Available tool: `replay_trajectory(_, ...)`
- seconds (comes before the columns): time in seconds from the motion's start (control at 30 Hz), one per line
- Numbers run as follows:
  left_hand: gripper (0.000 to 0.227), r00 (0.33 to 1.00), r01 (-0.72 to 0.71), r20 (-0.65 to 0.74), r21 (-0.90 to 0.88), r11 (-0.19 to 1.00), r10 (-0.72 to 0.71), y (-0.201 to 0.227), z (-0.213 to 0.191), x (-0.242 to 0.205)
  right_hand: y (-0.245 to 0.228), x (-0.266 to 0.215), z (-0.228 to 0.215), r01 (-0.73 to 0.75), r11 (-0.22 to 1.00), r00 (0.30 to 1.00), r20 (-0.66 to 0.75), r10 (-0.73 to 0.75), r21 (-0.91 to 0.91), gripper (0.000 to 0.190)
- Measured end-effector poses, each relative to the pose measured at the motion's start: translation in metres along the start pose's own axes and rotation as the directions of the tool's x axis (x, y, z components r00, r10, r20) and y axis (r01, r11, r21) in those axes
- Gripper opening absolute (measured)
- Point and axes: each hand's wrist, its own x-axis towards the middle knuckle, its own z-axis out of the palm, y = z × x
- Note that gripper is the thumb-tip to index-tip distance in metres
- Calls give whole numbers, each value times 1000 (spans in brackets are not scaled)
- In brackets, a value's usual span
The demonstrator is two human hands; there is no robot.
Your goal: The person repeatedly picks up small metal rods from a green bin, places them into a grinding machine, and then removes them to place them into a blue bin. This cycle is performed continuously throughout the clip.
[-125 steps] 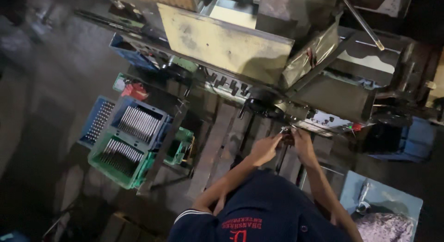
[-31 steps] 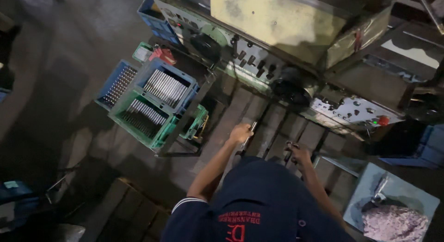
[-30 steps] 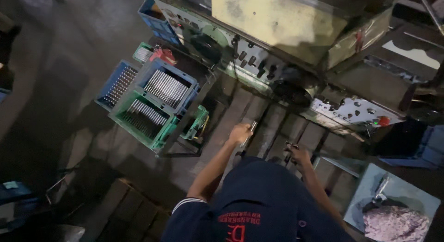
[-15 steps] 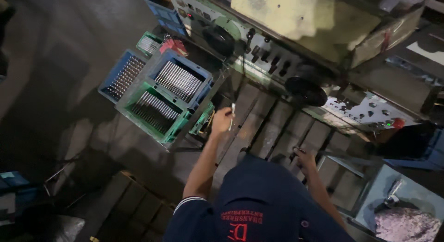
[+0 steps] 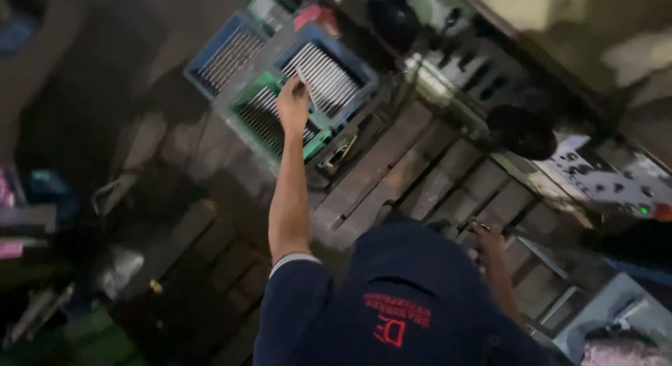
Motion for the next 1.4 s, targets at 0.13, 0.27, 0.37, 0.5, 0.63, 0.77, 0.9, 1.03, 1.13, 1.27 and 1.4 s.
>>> replay_trajectory(0.13,27,992,112,-66,9,994,-111,-20,-10,21,-10,3,-1,-72,997,995,65,72,-7,40)
replay_trajectory(0.27,23,1000,27,3,116,993,-27,-36,7,28,-2,-2,-8,18,998,989,148,-26,56,35)
replay_trajectory(0.37,22,987,11,152,236,972,-48,-50,43,22,2,-1,-13,86,990,986,131,-101,112,34)
replay_trajectory(0.5,28,908,-132,417,368,920,-36,-66,100,5,6,-8,-19,39,992,996,79,-29,-122,40)
replay_trajectory(0.63,20,822,-196,532,600,776,-204,-81,134,-8,12,-27,-25,13,996,999,-36,-17,-91,39)
replay_trajectory(0.77,19,789,-239,548,690,683,-277,-90,144,-6,19,-46,-33,-17,997,1000,-20,16,-80,35)
replay_trajectory(0.9,20,761,-275,572,712,646,-306,-90,142,-5,28,-50,-37,36,995,999,-12,-37,-90,32)
replay_trajectory(1.03,16,839,-184,485,681,709,-249,-92,113,-3,37,-32,-38,132,983,991,23,-130,-130,28)
replay_trajectory(1.13,14,939,-130,342,448,885,-35,-111,49,5,40,-11,-39,430,830,902,120,-415,-356,26)
replay_trajectory(1.27,17,966,137,132,468,873,-223,-143,-53,4,38,4,-37,494,778,868,169,-467,-388,23)
replay_trajectory(1.4,16,878,262,151,643,720,-454,-155,-94,-30,14,5,-28,217,968,958,220,-186,-124,31)
